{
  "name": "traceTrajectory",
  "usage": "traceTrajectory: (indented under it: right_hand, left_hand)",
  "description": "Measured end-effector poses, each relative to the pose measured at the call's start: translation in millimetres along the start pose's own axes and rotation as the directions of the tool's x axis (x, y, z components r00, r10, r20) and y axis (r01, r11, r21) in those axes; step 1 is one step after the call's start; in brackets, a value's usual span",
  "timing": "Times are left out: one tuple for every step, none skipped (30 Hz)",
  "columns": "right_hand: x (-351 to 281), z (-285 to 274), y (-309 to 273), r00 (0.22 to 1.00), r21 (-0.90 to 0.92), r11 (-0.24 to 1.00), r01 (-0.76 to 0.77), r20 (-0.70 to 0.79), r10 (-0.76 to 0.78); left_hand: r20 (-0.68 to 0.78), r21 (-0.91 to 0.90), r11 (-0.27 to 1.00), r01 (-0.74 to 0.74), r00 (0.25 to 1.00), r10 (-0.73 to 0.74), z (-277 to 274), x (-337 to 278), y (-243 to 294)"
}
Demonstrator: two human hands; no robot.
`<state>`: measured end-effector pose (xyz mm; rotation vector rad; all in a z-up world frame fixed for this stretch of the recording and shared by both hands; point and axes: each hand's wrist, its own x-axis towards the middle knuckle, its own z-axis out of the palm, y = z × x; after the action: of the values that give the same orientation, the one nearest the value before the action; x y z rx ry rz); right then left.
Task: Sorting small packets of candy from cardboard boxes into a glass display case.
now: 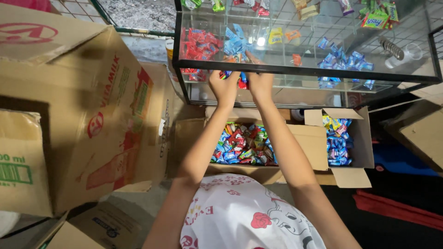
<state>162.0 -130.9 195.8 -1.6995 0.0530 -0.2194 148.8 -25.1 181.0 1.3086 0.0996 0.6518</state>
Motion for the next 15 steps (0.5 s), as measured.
traceTrajectory:
  right_hand:
    - [-2.2,0.1,-7.7,0.999,0.012,0.999,0.038,-0.007,-0.038]
    - [-3.7,0.7,-15.9,0.997,0.024,0.997,0.078,-0.016,-0.078]
    - [-5.9,0.5,-9.1,0.997,0.027,0.997,0.079,-0.015,-0.079]
    - [-7.3,-2.2,-2.6,0.98,0.03,0.979,0.2,-0.026,-0.199]
    - [-8.6,-4.9,3.9,0.948,0.033,0.948,0.317,-0.034,-0.316]
    - [-13.6,-8.1,8.2,0.948,0.032,0.947,0.319,-0.035,-0.317]
    - [-18.5,-10.8,12.7,0.987,0.148,0.975,0.163,-0.025,-0.161]
    - [-25.4,-13.6,18.2,1.0,0.258,0.966,-0.001,0.005,0.0]
    - [-34.2,-16.7,9.7,1.0,0.258,0.966,-0.002,0.001,0.002]
    - [-43.2,-19.8,1.3,0.998,0.317,0.947,-0.045,0.044,0.033]
    - [-52.2,-22.7,-7.2,0.994,0.373,0.923,-0.09,0.089,0.061]
    - [-57.6,-26.2,-11.5,0.995,0.374,0.923,-0.089,0.083,0.062]
    - [-63.0,-29.4,-15.8,0.991,0.347,0.93,-0.121,0.098,0.092]
    - [-68.3,-32.7,-20.5,0.986,0.322,0.935,-0.151,0.11,0.122]
    - [-71.6,-33.3,-22.3,0.987,0.324,0.934,-0.149,0.101,0.122]
  left_hand:
    - [0.003,-0.007,1.0,-0.013,1.0,0.013,1.1,-0.3,-0.5]
    - [0.007,-0.015,1.0,-0.027,1.0,0.027,2.2,0.4,-0.7]
    - [0.007,-0.013,0.999,-0.029,1.0,0.029,0.1,-2.9,-7.6]
    - [0.004,-0.044,0.999,0.012,1.0,-0.012,0.7,-6.7,-14.6]
    - [0.002,-0.074,0.996,0.053,0.999,-0.053,1.3,-10.3,-21.6]
    - [0.003,-0.075,0.996,0.053,0.999,-0.053,-1.8,-14.0,-18.0]
    - [0.024,-0.085,0.991,0.1,0.995,-0.098,-5.2,-17.4,-14.6]
    - [0.048,-0.092,0.984,0.15,0.988,-0.146,-9.8,-22.2,-11.7]
    - [0.052,-0.092,0.984,0.153,0.988,-0.149,-13.9,-24.2,-1.4]
    - [0.112,-0.091,0.98,0.177,0.98,-0.167,-18.0,-26.4,8.8]
    - [0.171,-0.089,0.975,0.202,0.968,-0.185,-22.3,-28.2,19.0]
    - [0.177,-0.089,0.975,0.204,0.966,-0.186,-25.1,-29.9,17.5]
    - [0.236,-0.095,0.973,0.212,0.954,-0.185,-28.0,-31.4,16.0]
    - [0.298,-0.101,0.97,0.22,0.937,-0.182,-30.5,-32.3,14.7]
    - [0.306,-0.1,0.97,0.222,0.934,-0.182,-32.1,-32.5,15.2]
